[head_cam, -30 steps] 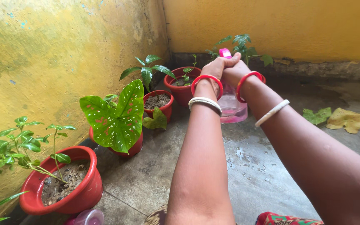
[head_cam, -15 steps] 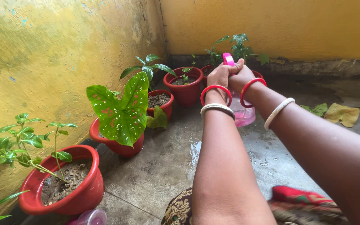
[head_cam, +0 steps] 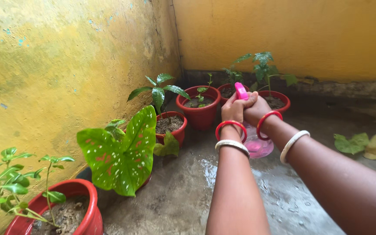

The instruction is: The person sprays water onto various potted plants using a pink spray bottle. They move from one plant to another, applying a fine mist of water to the leaves and soil.

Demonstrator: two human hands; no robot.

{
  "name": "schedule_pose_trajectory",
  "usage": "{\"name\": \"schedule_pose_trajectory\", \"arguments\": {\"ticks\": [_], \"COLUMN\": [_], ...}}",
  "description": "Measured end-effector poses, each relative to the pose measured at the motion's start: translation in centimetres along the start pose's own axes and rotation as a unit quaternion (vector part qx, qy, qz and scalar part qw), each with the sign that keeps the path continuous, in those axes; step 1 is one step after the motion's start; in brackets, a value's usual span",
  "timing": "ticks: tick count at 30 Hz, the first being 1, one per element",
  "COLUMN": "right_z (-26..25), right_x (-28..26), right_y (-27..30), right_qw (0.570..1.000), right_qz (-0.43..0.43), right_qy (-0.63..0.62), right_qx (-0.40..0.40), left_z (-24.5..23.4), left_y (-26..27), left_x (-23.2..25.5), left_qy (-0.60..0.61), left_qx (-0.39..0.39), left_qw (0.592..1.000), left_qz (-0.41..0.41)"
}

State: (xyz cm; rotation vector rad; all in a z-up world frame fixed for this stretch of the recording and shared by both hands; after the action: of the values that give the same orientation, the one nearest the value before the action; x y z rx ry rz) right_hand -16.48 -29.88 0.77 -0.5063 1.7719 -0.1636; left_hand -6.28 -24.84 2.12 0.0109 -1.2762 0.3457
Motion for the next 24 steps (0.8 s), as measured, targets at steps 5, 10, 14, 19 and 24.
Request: {"name": "schedule_pose_trajectory", "arguments": {"ticks": [5,10,14,19,24], "right_z": [3.8,5.8,5.6,5.5,5.4], "right_x": [-0.6,2.1,5.2,6.4,8.3], "right_y": [-3.0,-4.2,-5.4,-8.5,-8.9], "right_qw": [0.996,0.987,0.984,0.976,0.987], "right_qz": [-0.070,0.014,0.038,-0.030,0.032], "right_qy": [-0.063,-0.157,-0.173,-0.210,-0.159], "right_qx": [-0.013,-0.019,-0.021,-0.047,-0.019], "left_z": [-2.9,-4.0,-3.7,-3.5,-3.2], "left_y": [-4.0,-7.4,-8.5,-10.5,-10.8], "left_x": [-1.1,-3.6,-5.7,-6.0,-6.4], "left_qy": [0.010,-0.012,-0.012,0.020,-0.012], "left_qx": [0.005,-0.001,-0.007,0.026,0.025], "left_qw": [1.000,0.999,1.000,0.999,0.999], "left_qz": [-0.007,-0.030,-0.026,-0.009,-0.028]}}
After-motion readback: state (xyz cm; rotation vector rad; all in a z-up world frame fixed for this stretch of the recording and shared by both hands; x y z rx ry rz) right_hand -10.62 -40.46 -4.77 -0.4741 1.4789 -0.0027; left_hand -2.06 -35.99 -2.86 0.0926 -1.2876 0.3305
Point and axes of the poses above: each hand's wrist, its own y-axis away from the middle knuckle, its own z-axis out of the palm, x = y × z, the point moved 7 cm from there along -y, towards the middle knuckle, and after that the axes turned 9 degrees about -y, right-handed, at the moved point
